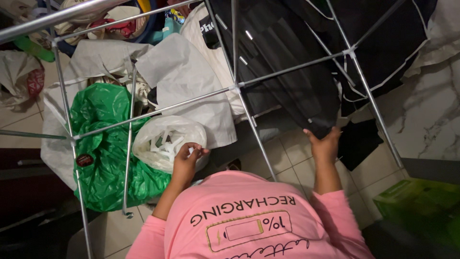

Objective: The person assembles a metal frame for a wardrobe by connecting rods with plastic joint pieces, then slides black fabric panels onto the rods.

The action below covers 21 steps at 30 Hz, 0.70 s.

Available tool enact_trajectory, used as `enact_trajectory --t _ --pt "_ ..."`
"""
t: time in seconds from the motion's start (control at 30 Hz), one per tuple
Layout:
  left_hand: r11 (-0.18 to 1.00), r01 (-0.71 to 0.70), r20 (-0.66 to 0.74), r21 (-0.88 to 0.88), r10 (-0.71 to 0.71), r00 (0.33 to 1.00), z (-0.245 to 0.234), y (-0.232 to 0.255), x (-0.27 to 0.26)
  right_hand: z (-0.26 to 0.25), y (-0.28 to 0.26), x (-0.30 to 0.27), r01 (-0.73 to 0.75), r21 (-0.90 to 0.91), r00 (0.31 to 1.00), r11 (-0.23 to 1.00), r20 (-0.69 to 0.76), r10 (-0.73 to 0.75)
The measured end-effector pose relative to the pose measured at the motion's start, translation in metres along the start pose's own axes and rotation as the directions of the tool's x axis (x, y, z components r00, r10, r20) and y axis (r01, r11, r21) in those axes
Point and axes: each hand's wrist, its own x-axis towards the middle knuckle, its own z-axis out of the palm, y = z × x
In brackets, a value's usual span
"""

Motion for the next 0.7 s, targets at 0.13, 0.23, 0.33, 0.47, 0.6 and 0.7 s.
enact_trajectory --t 0.13,0.23,0.33,0.47,0.6,0.7 --pt "1.0 -0.012 0.004 0.005 0.012 1.0 -0.002 -0.005 0.002 -0.006 -0.027 -0.014 0.022 0.014 0.991 1.0 -0.129 -0.02" --pt "0.999 -0.031 0.022 -0.02 0.031 0.999 -0.004 -0.014 0.009 -0.015 -0.046 -0.017 0.312 -0.113 0.941 0.943 -0.102 -0.324" --pt "0.997 -0.073 0.046 0.004 0.073 0.996 -0.002 -0.014 0.021 -0.016 -0.06 -0.017 0.254 -0.357 0.965 0.899 0.036 -0.259" --pt "0.991 -0.102 0.154 -0.091 0.115 0.981 0.019 0.0 0.054 -0.02 -0.059 -0.01 0.254 -0.285 0.963 0.924 0.16 -0.215" --pt "0.948 -0.185 0.359 -0.258 0.272 0.893 0.059 0.014 0.089 -0.033 -0.054 -0.004 0.247 -0.258 0.955 0.934 0.225 -0.19" --pt "0.99 -0.116 0.437 -0.074 0.137 0.889 0.1 0.025 0.11 -0.051 -0.049 -0.003 0.26 -0.214 0.949 0.942 0.236 -0.208"
